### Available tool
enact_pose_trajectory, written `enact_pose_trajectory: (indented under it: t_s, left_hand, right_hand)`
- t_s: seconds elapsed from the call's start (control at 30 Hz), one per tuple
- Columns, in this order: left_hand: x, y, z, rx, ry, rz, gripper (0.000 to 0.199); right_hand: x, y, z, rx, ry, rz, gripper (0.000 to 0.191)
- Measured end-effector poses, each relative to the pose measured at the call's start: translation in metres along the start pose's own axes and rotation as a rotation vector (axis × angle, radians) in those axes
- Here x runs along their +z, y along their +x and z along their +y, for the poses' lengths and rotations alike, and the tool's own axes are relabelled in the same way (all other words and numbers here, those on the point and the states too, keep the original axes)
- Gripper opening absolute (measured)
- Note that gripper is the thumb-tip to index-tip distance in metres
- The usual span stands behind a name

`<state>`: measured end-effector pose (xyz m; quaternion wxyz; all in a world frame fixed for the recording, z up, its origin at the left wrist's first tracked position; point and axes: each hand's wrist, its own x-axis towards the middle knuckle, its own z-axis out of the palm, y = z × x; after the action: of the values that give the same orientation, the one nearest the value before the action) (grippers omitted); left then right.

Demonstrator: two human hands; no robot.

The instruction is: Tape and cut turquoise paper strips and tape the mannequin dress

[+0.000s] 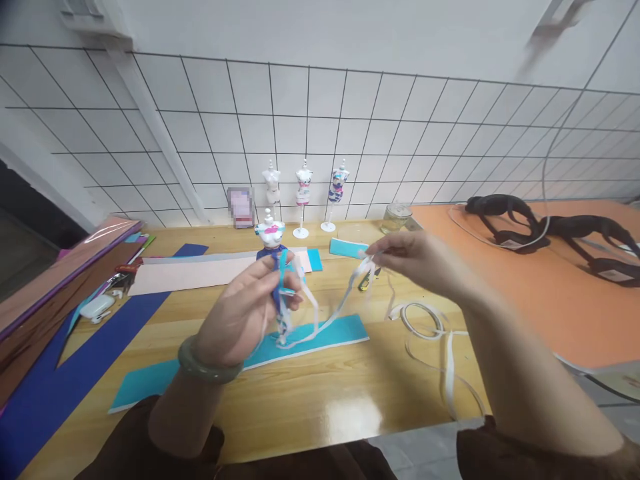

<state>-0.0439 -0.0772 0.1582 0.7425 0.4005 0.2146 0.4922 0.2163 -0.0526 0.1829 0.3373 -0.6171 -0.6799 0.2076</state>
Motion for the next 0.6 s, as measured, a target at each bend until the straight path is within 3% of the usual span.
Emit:
enact_pose_trajectory:
  t_s: [0.07,0.2,0.33,0.47,0.53,0.6]
  left_hand:
    - [0.002,0.002,-0.008,-0.03,0.025,-0.026,0.02]
    - [0.003,0.005,-0.015,-0.141,0.054,-0.07,0.023]
    - [0.001,0.005,-0.016,-0.213,0.132,-0.176,0.027]
    - [-0.004,0.007,-0.017,-0.173,0.273,-0.22,0.02]
    - [-0.006,0.008,-0.019,-0.146,0.307,-0.225,0.018]
    - [-0.008,0.008,-0.02,-0.148,0.297,-0.238,0.022]
  right_hand:
    - [0.008,-0.012,-0.029,-0.172,-0.076,-0.209,0.017]
    - [0.023,-0.026,-0.068,-0.385,-0.095,-0.307,0.015]
    - [0.035,-0.025,-0.077,-0.374,-0.093,-0.216,0.014]
    - [0.045,-0.02,-0.075,-0.379,-0.013,-0.229,0.012]
    - [0.051,-0.019,-0.071,-0.364,0.118,-0.227,0.012]
    - [0.061,-0.019,-0.065,-0.275,0.348,-0.245,0.026]
